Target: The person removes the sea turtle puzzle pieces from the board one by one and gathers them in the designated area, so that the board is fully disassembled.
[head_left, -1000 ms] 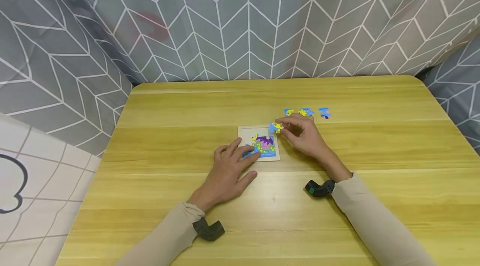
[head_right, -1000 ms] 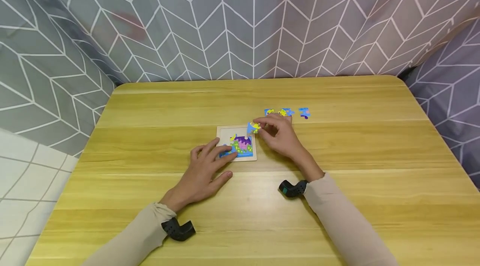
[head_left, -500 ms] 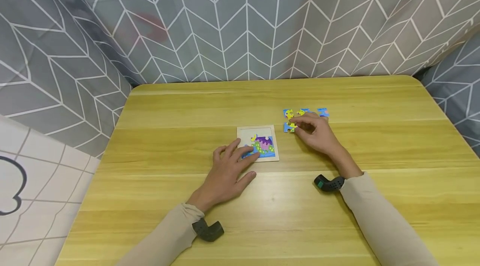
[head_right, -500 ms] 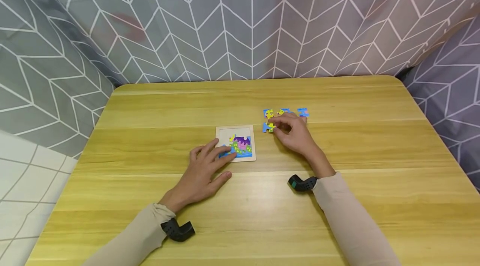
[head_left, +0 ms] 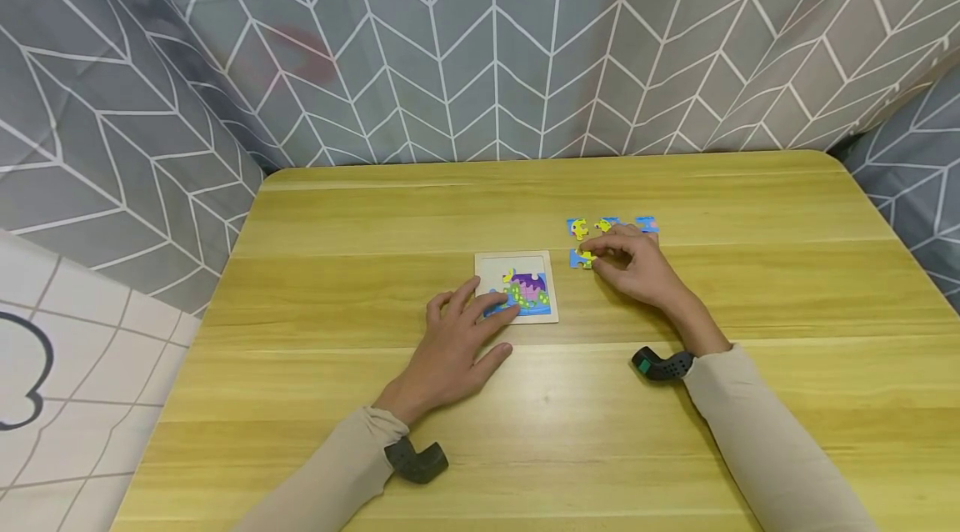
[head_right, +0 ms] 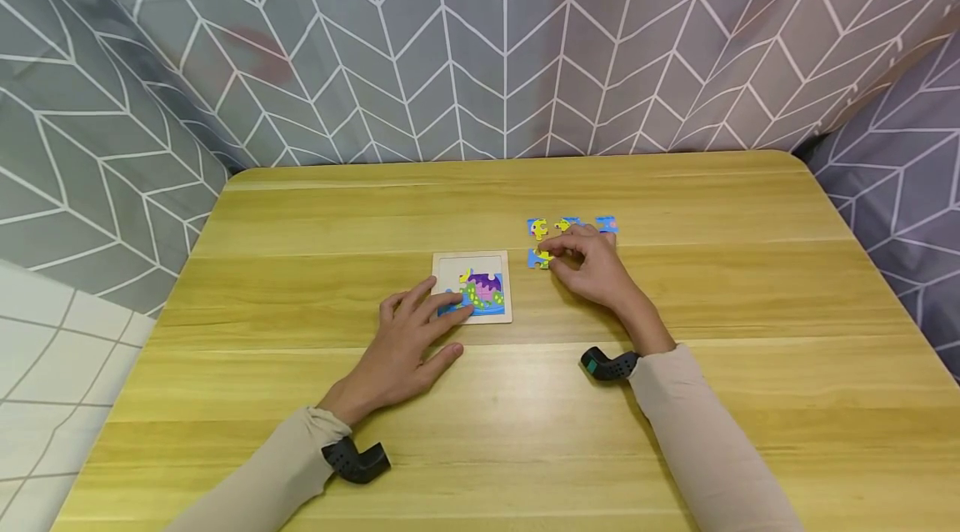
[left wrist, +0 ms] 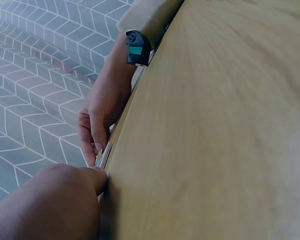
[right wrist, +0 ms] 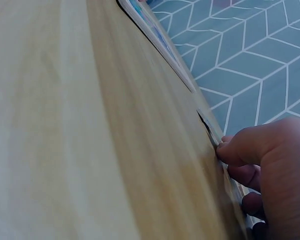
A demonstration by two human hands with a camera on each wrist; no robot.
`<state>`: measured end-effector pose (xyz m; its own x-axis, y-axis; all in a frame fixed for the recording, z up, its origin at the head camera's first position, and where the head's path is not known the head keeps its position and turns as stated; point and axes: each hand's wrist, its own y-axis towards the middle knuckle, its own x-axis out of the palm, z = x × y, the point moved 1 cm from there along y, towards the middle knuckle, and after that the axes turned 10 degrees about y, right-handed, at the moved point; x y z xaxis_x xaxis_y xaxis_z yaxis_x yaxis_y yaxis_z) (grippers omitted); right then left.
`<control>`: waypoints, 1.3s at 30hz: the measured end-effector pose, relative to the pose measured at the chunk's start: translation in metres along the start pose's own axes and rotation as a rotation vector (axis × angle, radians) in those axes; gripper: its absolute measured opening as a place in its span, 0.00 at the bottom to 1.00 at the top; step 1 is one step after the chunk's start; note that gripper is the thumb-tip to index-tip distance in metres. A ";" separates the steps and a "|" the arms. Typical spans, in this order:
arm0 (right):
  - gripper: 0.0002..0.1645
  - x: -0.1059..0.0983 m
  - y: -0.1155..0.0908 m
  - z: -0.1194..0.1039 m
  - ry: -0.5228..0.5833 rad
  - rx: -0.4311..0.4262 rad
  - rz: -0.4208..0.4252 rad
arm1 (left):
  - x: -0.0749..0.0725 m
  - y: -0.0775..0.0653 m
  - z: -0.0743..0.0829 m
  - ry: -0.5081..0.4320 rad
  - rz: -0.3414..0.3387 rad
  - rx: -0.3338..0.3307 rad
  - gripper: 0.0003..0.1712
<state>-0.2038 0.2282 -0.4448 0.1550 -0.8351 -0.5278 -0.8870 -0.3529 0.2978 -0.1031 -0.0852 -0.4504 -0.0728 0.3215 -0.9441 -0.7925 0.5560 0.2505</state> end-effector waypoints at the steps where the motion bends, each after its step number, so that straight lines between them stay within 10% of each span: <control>1: 0.16 0.000 0.000 0.000 -0.003 0.002 -0.001 | 0.000 0.000 0.000 0.000 -0.001 -0.001 0.27; 39: 0.17 0.002 0.001 0.000 -0.003 0.007 0.020 | 0.000 0.000 0.000 -0.005 0.015 0.002 0.27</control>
<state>-0.2042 0.2263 -0.4455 0.1358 -0.8410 -0.5238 -0.8932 -0.3327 0.3026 -0.1032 -0.0855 -0.4510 -0.0816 0.3340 -0.9390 -0.7903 0.5523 0.2652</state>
